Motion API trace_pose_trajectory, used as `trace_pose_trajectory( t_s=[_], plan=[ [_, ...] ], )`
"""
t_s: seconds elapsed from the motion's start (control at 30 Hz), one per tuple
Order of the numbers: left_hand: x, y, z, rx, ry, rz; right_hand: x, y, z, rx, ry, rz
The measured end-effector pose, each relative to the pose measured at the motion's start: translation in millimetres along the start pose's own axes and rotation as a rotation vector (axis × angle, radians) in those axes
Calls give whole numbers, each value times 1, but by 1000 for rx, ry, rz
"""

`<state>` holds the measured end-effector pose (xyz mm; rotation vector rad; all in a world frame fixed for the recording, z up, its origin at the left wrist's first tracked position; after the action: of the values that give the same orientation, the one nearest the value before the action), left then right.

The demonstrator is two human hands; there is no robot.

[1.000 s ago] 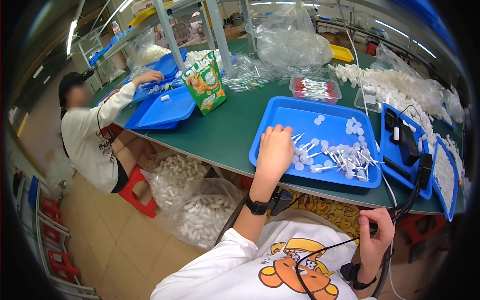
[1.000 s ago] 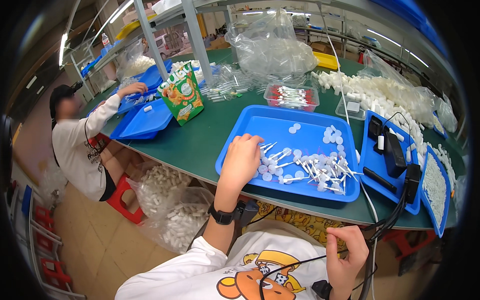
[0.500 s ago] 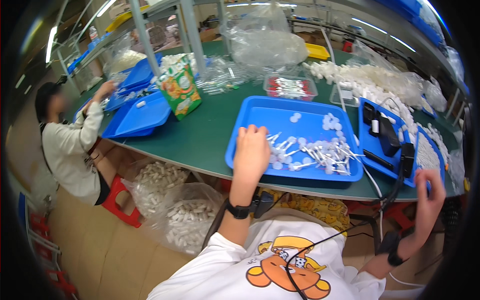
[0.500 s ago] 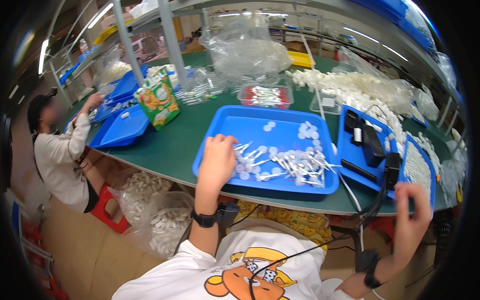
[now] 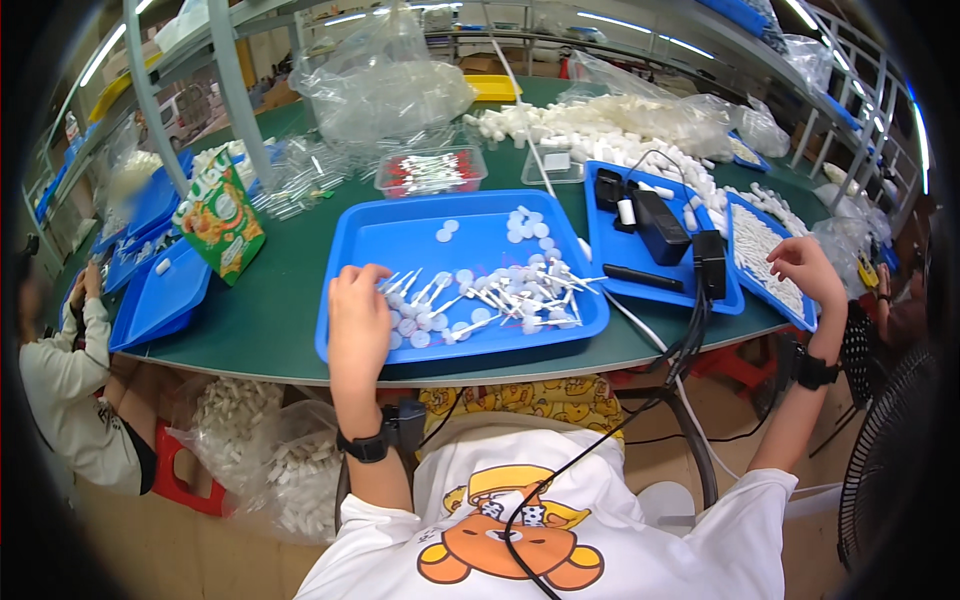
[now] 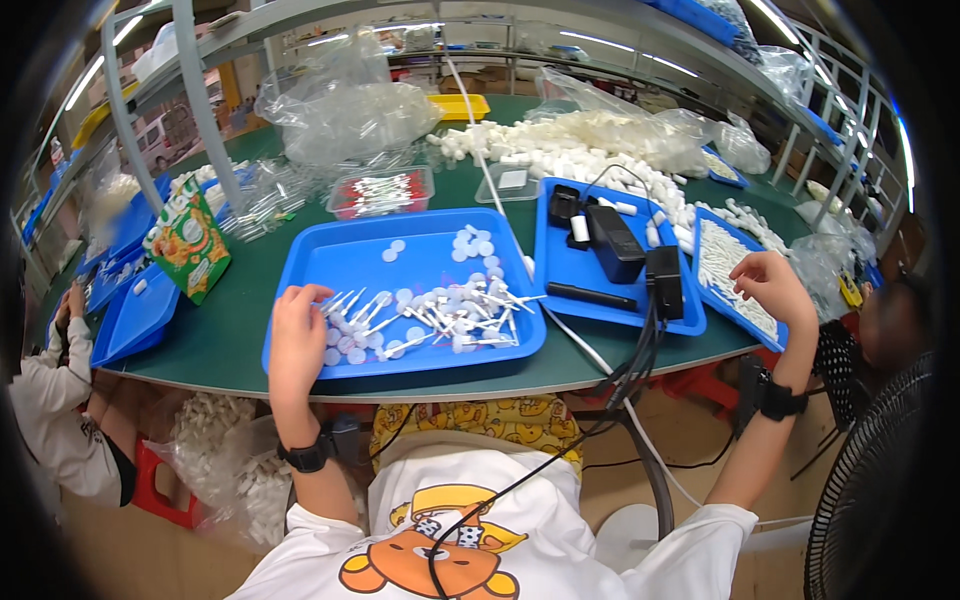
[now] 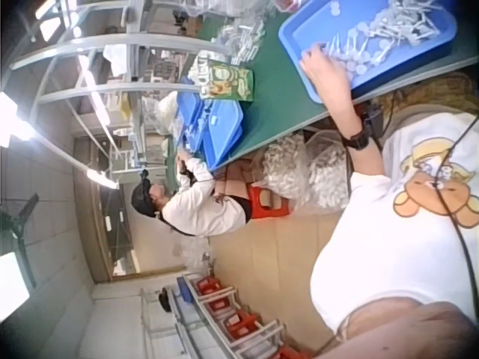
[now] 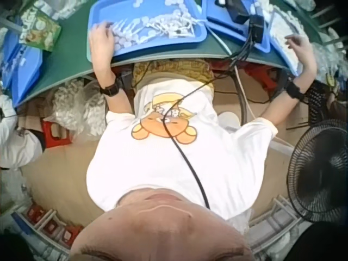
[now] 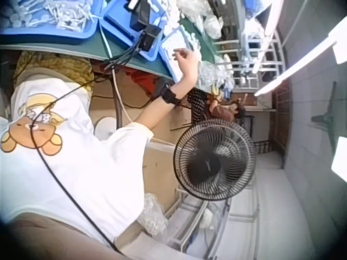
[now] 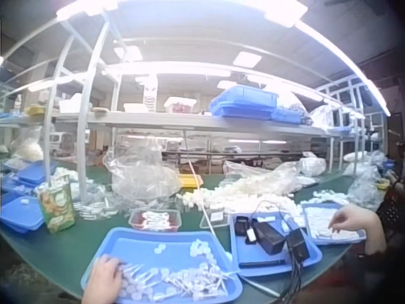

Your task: The person repeatedly picks up small white plastic discs and thin white sticks from blue trays, inserts the sticks into the discs, and places the assembled units back into the tray. The process is continuous and repetitive, with the person handling items one at a time.

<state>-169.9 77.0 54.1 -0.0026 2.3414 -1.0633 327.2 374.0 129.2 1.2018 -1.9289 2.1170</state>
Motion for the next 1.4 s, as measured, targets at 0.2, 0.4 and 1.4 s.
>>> trace_pose_trajectory(
  t_s=[0.2,0.4,1.4],
  plan=[
    [1,-4,1,-62,-42,57,-119,-25,-4,-95,269,443],
    [-1,-8,0,-93,23,26,-164,-23,-4,-304,216,486],
    [9,8,0,41,18,167,-123,-8,-25,-238,215,611]
  ],
)
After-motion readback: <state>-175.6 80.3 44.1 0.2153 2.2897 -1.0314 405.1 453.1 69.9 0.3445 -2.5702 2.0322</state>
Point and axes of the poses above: each hand's wrist, its own z-axis away from the middle knuckle, its own y-axis out of the palm, x = y × z, the point moved 10 cm from there along -z, towards the middle knuckle, and after that the axes turned 5 degrees about x, right-handed, at the moved point
